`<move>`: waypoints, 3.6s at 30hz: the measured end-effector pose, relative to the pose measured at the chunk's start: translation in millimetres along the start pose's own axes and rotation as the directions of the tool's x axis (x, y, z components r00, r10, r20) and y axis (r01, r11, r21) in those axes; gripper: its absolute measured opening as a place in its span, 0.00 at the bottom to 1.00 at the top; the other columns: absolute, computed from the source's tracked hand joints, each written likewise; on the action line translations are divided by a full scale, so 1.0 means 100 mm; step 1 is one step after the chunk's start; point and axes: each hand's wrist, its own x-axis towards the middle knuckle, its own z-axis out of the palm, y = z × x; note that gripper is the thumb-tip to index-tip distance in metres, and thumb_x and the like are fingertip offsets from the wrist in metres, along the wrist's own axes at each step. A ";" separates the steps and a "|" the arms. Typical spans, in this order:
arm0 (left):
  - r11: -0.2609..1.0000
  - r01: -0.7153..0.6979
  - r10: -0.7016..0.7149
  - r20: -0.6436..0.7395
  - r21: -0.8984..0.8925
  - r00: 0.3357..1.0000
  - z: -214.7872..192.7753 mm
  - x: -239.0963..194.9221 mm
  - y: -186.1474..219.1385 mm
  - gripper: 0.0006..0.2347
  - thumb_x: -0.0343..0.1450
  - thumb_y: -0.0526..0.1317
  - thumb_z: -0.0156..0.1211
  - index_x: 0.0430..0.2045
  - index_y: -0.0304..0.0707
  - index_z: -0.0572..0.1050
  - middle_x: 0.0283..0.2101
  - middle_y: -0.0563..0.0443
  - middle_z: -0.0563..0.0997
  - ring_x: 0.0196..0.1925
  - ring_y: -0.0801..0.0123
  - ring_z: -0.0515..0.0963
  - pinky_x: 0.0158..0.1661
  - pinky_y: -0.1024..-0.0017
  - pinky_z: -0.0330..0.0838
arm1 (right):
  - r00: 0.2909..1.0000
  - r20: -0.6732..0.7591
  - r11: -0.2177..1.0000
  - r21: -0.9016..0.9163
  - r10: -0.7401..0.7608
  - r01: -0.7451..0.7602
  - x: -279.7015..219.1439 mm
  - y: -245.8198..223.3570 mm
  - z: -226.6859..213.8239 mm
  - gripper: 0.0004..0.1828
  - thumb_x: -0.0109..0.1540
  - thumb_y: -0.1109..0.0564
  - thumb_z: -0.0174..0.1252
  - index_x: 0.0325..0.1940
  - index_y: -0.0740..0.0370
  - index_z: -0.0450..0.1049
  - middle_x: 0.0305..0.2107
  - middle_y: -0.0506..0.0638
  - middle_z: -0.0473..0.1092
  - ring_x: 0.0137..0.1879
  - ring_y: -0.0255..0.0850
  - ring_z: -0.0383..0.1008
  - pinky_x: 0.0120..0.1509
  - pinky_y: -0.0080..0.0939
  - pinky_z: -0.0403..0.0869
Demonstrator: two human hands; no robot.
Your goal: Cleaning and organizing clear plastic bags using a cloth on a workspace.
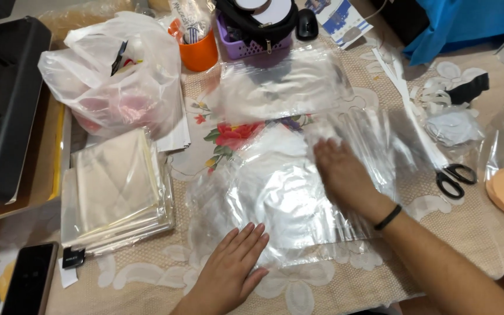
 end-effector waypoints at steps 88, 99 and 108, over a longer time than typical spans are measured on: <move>0.856 0.248 -0.439 -0.383 -0.454 0.813 -0.75 0.54 -0.10 0.14 0.74 0.46 0.52 0.39 0.38 0.83 0.37 0.46 0.88 0.38 0.64 0.87 0.42 0.66 0.78 | 0.959 -0.187 0.866 0.420 -0.211 0.272 0.17 -0.37 -0.35 0.28 0.68 0.63 0.37 0.74 0.62 0.55 0.70 0.59 0.56 0.76 0.50 0.55 0.80 0.52 0.52; 0.959 0.247 -0.281 0.353 0.141 0.893 -0.17 2.68 -0.76 0.15 0.53 0.48 0.81 0.25 0.44 0.82 0.29 0.48 0.84 0.40 0.50 0.85 0.41 0.58 0.78 | 0.972 -0.072 0.930 0.281 -0.225 0.237 0.36 -0.93 0.02 0.14 0.57 0.51 0.55 0.20 0.59 0.74 0.17 0.55 0.71 0.33 0.55 0.75 0.42 0.51 0.76; 0.955 0.296 -0.254 0.515 0.001 0.818 0.15 2.82 -1.02 0.18 0.48 0.52 0.83 0.21 0.51 0.78 0.31 0.52 0.83 0.44 0.57 0.84 0.43 0.68 0.78 | 0.932 0.054 0.696 0.681 -0.357 0.227 0.11 -1.62 -0.07 0.15 0.63 0.53 0.48 0.39 0.66 0.76 0.32 0.62 0.71 0.45 0.62 0.72 0.53 0.58 0.69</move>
